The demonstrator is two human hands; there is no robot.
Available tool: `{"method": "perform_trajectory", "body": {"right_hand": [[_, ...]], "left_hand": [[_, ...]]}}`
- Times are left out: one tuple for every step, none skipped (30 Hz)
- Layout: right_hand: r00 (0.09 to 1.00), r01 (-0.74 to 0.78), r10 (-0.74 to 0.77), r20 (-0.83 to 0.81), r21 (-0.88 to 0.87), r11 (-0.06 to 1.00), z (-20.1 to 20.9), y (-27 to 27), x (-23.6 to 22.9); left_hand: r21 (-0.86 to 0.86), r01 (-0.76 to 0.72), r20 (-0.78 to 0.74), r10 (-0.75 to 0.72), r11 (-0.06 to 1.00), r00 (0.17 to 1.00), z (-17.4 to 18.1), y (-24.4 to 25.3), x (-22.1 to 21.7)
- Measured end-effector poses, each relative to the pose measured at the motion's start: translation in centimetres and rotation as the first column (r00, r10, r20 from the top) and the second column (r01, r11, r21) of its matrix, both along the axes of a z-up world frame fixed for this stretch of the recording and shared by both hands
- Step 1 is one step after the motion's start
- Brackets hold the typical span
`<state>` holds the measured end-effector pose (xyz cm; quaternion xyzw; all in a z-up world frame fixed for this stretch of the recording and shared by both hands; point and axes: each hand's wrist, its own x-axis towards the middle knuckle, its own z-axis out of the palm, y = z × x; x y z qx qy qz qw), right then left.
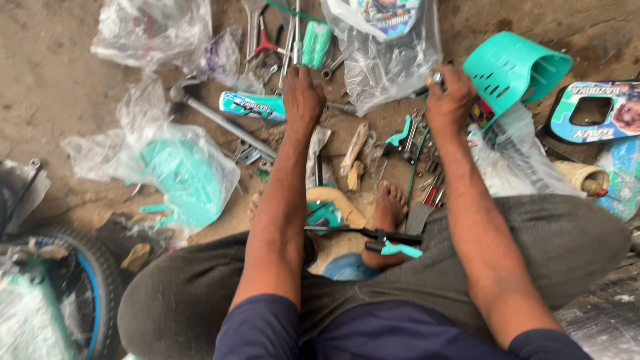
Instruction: The person assembles a bicycle handlebar by attaching grips, brake levers, and a bell. They use a wrench to tighten the components and apply a decorative sticker to the center of the handlebar.
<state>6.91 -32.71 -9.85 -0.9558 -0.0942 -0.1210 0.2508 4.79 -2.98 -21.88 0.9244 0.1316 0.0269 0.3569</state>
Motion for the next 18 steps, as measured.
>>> {"method": "perform_trajectory", "body": {"right_hand": [[0.998,0.036,-0.036,-0.044,0.013,0.999,-0.5,-0.2,-0.3],[0.997,0.005,-0.007,-0.082,-0.030,1.000,-0.8,-0.4,-0.4],[0.992,-0.031,0.023,-0.122,-0.067,0.997,-1.1,0.0,-0.3],[0.985,-0.069,0.051,-0.164,-0.102,0.992,-1.3,0.5,-0.2],[0.988,-0.044,0.021,-0.156,-0.144,0.989,-0.9,0.5,-0.2],[0.989,-0.019,-0.008,-0.146,-0.187,0.982,-0.5,0.6,-0.3],[0.991,0.005,-0.035,-0.130,-0.228,0.974,-0.1,1.1,-0.1],[0.995,0.015,-0.036,-0.089,-0.226,0.974,0.4,1.6,0.1],[0.998,0.026,-0.036,-0.041,-0.222,0.975,0.9,2.4,0.5],[0.999,0.037,-0.036,0.007,-0.218,0.975,1.1,3.2,1.0],[0.999,0.009,-0.015,-0.042,-0.132,0.991,1.3,3.8,0.8],[0.996,-0.015,0.011,-0.089,-0.044,0.999,1.5,4.4,0.6],[0.991,-0.038,0.045,-0.128,0.052,0.998,1.4,5.2,0.6],[0.978,-0.038,0.052,-0.203,0.070,0.997,1.4,5.9,0.3],[0.961,-0.041,0.065,-0.269,0.094,0.995,1.3,6.8,0.5],[0.939,-0.044,0.081,-0.333,0.118,0.992,1.2,7.6,0.5],[0.933,-0.038,0.088,-0.350,0.148,0.988,1.2,8.1,0.6],[0.925,-0.032,0.096,-0.367,0.178,0.984,1.1,8.6,0.7]], "left_hand": [[0.036,0.011,0.029,-0.012,0.999,1.000,-0.1,-0.2,1.3],[0.071,0.021,0.058,-0.025,0.997,0.998,-0.3,-0.4,2.6],[0.111,0.026,0.085,-0.036,0.993,0.996,-0.5,-0.3,3.4],[0.177,0.034,0.092,-0.050,0.984,0.995,-0.8,-0.2,4.2],[0.241,0.044,0.091,-0.068,0.969,0.993,-1.1,-0.5,4.7],[0.304,0.055,0.091,-0.086,0.951,0.992,-1.4,-0.9,5.0],[0.357,0.041,0.115,-0.088,0.933,0.989,-1.6,-1.2,5.5],[0.409,0.026,0.139,-0.090,0.912,0.986,-1.7,-1.3,5.9],[0.461,0.005,0.170,-0.094,0.888,0.981,-1.8,-1.4,6.5],[0.469,0.035,0.101,-0.094,0.882,0.990,-1.8,-1.3,7.4],[0.474,0.075,0.020,-0.096,0.877,0.995,-1.8,-1.4,7.3],[0.476,0.115,-0.061,-0.097,0.872,0.993,-1.6,-1.7,6.9],[0.414,0.122,-0.066,-0.103,0.902,0.992,-1.3,-1.7,6.6],[0.351,0.128,-0.071,-0.110,0.928,0.991,-0.7,-1.8,5.8],[0.292,0.129,-0.069,-0.114,0.948,0.991,0.1,-1.7,5.1],[0.132,0.078,-0.125,-0.062,0.988,0.990,1.1,-1.5,4.0],[-0.032,0.017,-0.183,-0.023,0.999,0.983,2.2,-1.6,3.0],[-0.192,-0.053,-0.246,0.004,0.980,0.969,3.4,-1.7,2.1]]}}
